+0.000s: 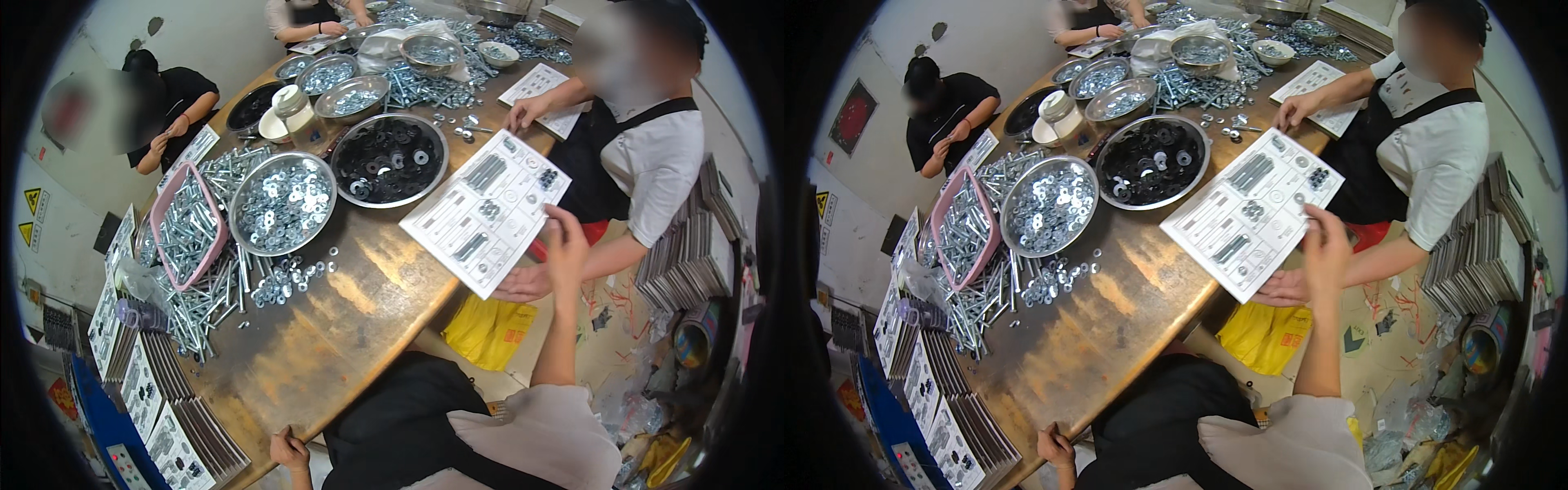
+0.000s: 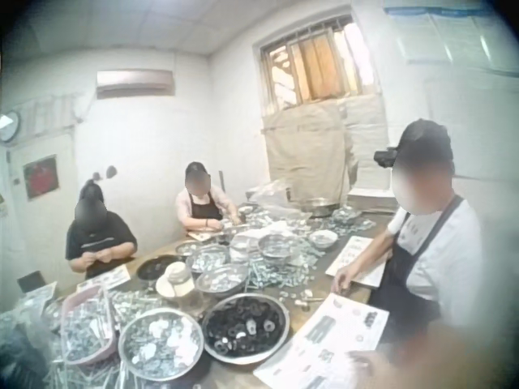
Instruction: The person assembles metal fasteners by hand, picking bolts, nuts, and washers from trays and placing them into designated slots on a cardboard template. The person repeatedly completes one template and moves it aside to start a new one.
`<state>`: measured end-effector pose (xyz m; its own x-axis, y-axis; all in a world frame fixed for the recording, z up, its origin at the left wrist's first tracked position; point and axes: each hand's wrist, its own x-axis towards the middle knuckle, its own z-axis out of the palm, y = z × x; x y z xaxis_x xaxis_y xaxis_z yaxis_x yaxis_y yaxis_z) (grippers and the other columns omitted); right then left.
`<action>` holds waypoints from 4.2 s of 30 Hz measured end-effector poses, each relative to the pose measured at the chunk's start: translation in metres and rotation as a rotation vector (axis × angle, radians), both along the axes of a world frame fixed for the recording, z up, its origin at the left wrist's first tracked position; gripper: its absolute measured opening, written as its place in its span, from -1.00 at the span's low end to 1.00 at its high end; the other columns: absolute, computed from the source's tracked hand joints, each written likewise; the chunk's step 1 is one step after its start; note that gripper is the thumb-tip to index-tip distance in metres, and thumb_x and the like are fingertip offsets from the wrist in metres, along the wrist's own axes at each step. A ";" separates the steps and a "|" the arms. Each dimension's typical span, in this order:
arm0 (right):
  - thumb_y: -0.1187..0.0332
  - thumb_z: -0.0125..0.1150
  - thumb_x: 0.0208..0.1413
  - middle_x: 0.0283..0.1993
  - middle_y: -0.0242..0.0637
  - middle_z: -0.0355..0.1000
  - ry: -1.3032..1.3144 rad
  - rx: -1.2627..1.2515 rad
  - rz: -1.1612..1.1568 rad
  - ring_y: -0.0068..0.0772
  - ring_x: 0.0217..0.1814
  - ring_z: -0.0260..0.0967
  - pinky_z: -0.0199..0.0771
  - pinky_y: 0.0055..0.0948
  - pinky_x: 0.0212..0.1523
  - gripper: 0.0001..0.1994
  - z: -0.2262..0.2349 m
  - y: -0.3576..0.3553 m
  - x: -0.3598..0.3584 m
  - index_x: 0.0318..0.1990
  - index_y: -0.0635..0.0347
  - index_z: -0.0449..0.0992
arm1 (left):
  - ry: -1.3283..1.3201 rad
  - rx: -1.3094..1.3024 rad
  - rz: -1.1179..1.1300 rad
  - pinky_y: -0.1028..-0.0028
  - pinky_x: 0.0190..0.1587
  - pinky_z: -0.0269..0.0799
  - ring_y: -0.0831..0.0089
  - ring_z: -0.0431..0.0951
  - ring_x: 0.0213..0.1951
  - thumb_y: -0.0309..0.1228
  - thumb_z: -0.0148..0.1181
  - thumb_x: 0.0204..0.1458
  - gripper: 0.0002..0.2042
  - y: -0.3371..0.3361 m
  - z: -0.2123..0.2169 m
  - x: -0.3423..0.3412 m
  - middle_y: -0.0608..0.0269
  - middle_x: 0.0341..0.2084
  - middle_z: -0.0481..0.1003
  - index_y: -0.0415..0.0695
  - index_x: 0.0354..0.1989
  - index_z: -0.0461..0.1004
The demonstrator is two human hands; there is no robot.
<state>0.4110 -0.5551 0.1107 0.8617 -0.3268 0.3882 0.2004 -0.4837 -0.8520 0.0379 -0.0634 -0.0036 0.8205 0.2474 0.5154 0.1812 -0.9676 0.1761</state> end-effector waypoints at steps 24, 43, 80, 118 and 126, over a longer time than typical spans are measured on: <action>0.60 -0.15 0.21 0.01 -0.12 0.42 0.314 0.833 0.037 -0.34 -0.17 0.52 0.59 -0.45 -0.33 -0.58 -0.156 -0.036 0.041 0.24 0.31 0.19 | -0.014 -0.299 0.022 0.32 -0.44 0.39 0.12 0.49 -0.52 -0.56 0.07 -0.02 -0.83 -0.002 0.001 0.008 0.08 -0.52 0.49 -0.17 -0.26 0.53; 0.54 -0.13 0.30 0.03 0.00 0.37 0.616 0.907 0.341 -0.21 -0.03 0.50 0.61 -0.28 -0.08 -0.57 -0.111 0.171 -0.180 0.26 0.23 -0.05 | 0.476 -1.794 -0.266 0.64 -0.58 0.24 0.62 0.40 -0.66 -0.24 -0.16 0.34 -0.65 -0.092 0.001 0.048 0.33 -0.60 0.43 -0.28 -0.25 0.47; 0.42 0.04 0.28 -0.03 -0.19 0.54 1.024 0.142 1.699 -0.45 -0.03 0.50 0.46 -0.48 0.07 -0.68 -0.023 0.198 -0.155 0.15 0.32 0.41 | 0.381 -0.955 0.402 0.34 -0.54 0.29 0.35 0.44 -0.67 -0.17 0.02 0.22 -0.60 0.027 0.091 -0.013 0.11 -0.75 0.41 -0.24 -0.48 0.58; 0.56 0.00 0.10 -0.37 -0.28 0.52 -0.028 -0.127 0.411 -0.41 -0.41 0.49 0.43 -0.49 -0.33 -0.82 -0.097 0.204 -0.048 -0.37 0.22 0.57 | 0.676 -0.654 0.672 0.10 0.13 0.38 0.05 0.44 0.16 -0.12 -0.02 0.04 -0.50 0.145 0.039 0.290 -0.04 0.16 0.40 -0.16 0.08 0.51; 0.57 0.02 0.14 -0.20 -0.22 0.54 0.169 0.032 1.088 -0.30 -0.27 0.51 0.51 -0.38 -0.22 -0.77 -0.034 0.331 -0.061 -0.12 0.14 0.57 | 0.207 -1.117 0.350 0.33 -0.47 0.52 0.27 0.58 -0.63 -0.40 -0.14 0.18 -0.73 0.154 0.028 0.191 0.04 -0.57 0.55 -0.32 -0.40 0.46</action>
